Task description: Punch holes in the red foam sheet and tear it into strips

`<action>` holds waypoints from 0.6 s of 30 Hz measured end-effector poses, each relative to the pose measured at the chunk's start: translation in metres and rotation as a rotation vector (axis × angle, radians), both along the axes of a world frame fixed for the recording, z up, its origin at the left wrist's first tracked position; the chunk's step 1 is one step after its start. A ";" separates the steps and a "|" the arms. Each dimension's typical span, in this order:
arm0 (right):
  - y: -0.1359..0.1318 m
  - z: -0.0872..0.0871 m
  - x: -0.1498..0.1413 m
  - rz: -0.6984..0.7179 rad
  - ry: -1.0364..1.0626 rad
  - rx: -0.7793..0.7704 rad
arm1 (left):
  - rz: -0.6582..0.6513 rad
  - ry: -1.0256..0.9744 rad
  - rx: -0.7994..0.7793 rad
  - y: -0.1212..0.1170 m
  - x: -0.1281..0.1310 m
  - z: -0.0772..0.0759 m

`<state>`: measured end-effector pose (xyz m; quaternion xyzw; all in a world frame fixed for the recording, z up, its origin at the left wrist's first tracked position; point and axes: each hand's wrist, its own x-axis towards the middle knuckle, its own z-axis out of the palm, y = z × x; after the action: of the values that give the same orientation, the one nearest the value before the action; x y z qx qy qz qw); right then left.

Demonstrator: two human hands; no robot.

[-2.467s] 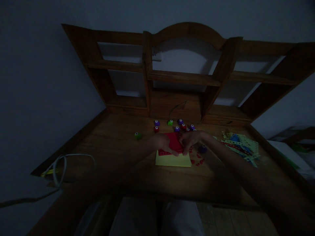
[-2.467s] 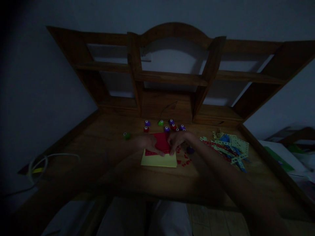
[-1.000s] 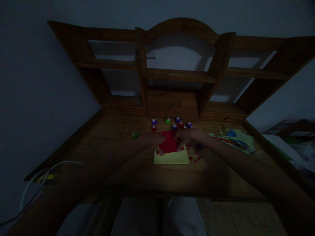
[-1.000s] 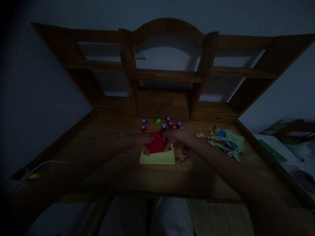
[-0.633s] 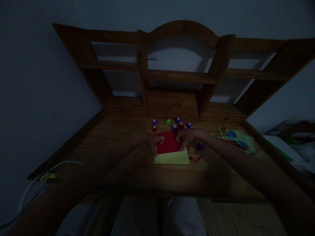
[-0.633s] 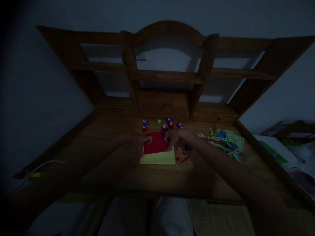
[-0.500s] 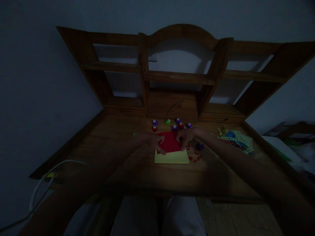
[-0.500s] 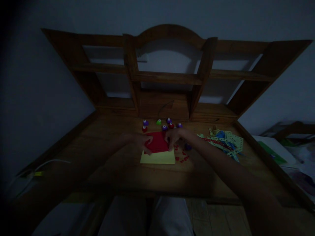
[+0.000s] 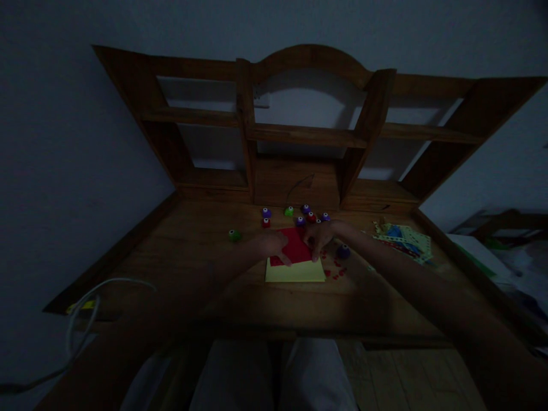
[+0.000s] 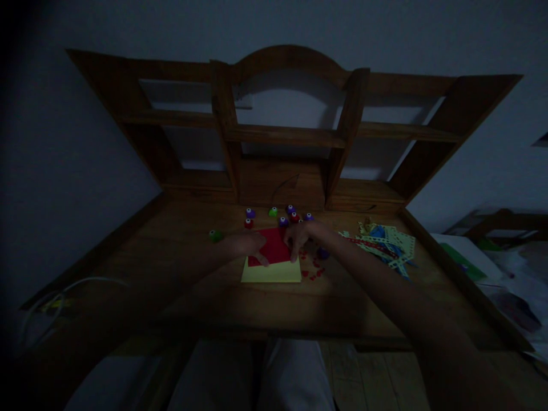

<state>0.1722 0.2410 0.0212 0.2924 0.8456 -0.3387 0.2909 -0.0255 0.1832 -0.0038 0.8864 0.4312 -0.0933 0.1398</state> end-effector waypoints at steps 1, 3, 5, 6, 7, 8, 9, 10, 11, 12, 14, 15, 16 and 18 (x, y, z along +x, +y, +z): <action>0.000 0.000 0.001 -0.008 0.001 0.001 | -0.010 0.048 -0.005 0.000 -0.001 0.001; -0.001 0.000 0.003 -0.024 0.004 0.005 | -0.025 0.109 -0.026 -0.002 -0.004 0.004; -0.002 -0.002 0.005 -0.033 0.015 0.012 | -0.035 0.098 -0.072 -0.002 -0.008 0.006; -0.002 -0.003 0.006 -0.035 0.025 0.014 | -0.047 0.084 -0.095 -0.002 -0.010 0.006; -0.002 -0.003 0.007 -0.038 0.033 0.014 | -0.056 0.072 -0.116 -0.002 -0.013 0.007; -0.002 -0.004 0.008 -0.041 0.041 0.013 | -0.064 0.063 -0.135 -0.002 -0.015 0.006; -0.002 -0.004 0.008 -0.040 0.046 0.009 | -0.068 0.056 -0.149 -0.002 -0.017 0.006; -0.002 -0.003 0.008 -0.037 0.047 0.002 | -0.069 0.046 -0.161 -0.001 -0.018 0.006; -0.003 -0.002 0.008 -0.032 0.044 -0.006 | -0.065 0.032 -0.181 -0.001 -0.020 0.006; -0.003 0.000 0.007 -0.028 0.036 -0.008 | -0.057 0.013 -0.204 -0.001 -0.020 0.006; -0.006 0.004 0.003 -0.023 0.014 0.000 | -0.038 -0.028 -0.240 -0.001 -0.021 0.007; -0.009 0.006 0.000 -0.026 0.010 0.016 | -0.027 -0.042 -0.251 -0.001 -0.021 0.008; -0.012 0.007 -0.003 -0.034 0.020 0.041 | -0.018 -0.050 -0.264 -0.001 -0.021 0.008; -0.019 0.008 -0.011 -0.050 0.058 0.094 | -0.010 -0.062 -0.291 -0.002 -0.022 0.010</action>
<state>0.1610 0.2216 0.0292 0.3168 0.8612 -0.3140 0.2437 -0.0471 0.1812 0.0059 0.8614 0.4043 -0.1282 0.2794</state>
